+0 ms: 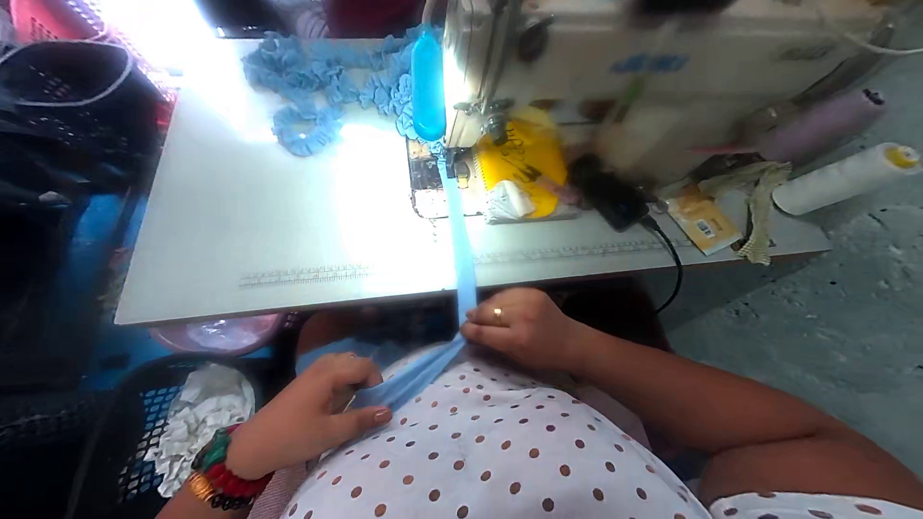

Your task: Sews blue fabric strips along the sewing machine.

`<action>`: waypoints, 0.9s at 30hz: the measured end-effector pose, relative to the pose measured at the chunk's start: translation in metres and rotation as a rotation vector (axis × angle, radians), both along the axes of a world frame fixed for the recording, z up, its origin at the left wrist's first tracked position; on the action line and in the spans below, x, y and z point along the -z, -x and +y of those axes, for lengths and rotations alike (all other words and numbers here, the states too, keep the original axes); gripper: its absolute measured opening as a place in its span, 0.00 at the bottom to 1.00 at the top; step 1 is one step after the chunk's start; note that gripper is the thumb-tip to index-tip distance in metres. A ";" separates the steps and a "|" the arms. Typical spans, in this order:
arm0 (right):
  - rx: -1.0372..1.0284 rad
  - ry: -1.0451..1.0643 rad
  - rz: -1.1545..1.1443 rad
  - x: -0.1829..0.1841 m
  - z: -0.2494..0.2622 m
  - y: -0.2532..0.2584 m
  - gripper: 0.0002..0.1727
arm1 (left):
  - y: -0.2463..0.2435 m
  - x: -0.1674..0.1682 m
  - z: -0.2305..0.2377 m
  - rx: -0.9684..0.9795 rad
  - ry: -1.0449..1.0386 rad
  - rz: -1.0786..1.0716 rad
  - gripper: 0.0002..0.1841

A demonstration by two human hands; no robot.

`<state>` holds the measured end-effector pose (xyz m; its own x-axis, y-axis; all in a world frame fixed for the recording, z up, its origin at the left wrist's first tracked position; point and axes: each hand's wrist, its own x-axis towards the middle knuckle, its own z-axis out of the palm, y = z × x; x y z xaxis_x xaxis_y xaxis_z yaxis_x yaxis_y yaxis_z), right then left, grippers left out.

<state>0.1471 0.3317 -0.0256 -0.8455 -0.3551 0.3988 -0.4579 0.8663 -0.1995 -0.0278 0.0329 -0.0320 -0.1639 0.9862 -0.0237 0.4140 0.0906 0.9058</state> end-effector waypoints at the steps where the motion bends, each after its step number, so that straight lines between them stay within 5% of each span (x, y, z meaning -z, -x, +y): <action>1: 0.010 -0.007 0.016 0.003 0.006 0.007 0.12 | 0.002 -0.002 0.000 0.001 -0.029 0.054 0.20; 7: 0.018 -0.059 0.110 0.015 0.041 0.042 0.10 | 0.007 -0.017 -0.003 -0.063 0.085 -0.012 0.19; 13: 0.084 -0.098 0.176 0.022 0.067 0.080 0.12 | 0.006 -0.032 -0.022 -0.171 -0.020 -0.135 0.14; 17: 0.193 -0.091 0.109 0.020 0.079 0.103 0.13 | -0.004 -0.037 -0.033 -0.307 0.017 -0.108 0.24; 22: 0.314 -0.092 0.034 0.019 0.083 0.118 0.14 | -0.026 -0.022 -0.035 -0.443 -0.109 -0.066 0.14; 24: 0.320 -0.102 0.022 0.018 0.083 0.118 0.14 | -0.038 -0.025 -0.034 -0.515 -0.016 0.140 0.19; 27: 0.321 -0.103 -0.005 0.015 0.081 0.118 0.13 | -0.041 -0.036 -0.034 -0.542 0.134 0.760 0.22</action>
